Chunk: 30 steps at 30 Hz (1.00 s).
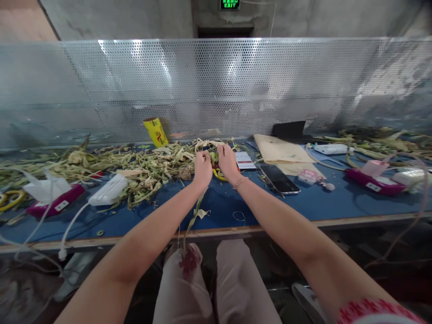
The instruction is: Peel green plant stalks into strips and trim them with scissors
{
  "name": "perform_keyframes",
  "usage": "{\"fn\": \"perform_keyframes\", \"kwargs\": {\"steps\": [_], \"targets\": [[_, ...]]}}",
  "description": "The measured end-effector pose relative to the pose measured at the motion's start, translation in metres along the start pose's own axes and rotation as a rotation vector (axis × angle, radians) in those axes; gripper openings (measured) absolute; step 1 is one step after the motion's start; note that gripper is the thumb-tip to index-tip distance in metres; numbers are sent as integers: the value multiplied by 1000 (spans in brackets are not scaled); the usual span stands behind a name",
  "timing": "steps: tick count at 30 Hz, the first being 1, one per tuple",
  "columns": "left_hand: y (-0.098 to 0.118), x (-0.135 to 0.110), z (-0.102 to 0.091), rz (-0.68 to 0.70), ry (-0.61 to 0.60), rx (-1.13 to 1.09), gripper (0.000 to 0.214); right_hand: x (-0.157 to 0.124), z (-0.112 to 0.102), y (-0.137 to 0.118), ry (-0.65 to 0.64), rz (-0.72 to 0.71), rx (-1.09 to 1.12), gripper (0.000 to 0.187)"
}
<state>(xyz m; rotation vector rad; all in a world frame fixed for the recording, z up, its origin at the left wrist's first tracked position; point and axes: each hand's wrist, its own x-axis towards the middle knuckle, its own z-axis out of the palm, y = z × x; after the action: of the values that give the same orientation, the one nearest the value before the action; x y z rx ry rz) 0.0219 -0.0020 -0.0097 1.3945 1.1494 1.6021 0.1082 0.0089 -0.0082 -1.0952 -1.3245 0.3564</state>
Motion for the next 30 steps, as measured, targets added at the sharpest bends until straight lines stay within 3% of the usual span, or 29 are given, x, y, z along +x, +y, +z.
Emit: {"fn": "perform_keyframes", "kwargs": {"steps": [12,20,25,30], "targets": [[10,3,-1,-194,-110,-264,11,5,-5,-3,-33,-4,-125,21],[8,0,-2,-84,-139,-298,13,2,-4,4,14,-126,-142,17],[10,-2,-3,-81,-137,-268,14,3,-5,3,22,-118,-162,15],[8,-3,-9,221,-54,52,21,2,-6,-2,45,-103,-148,19]]}}
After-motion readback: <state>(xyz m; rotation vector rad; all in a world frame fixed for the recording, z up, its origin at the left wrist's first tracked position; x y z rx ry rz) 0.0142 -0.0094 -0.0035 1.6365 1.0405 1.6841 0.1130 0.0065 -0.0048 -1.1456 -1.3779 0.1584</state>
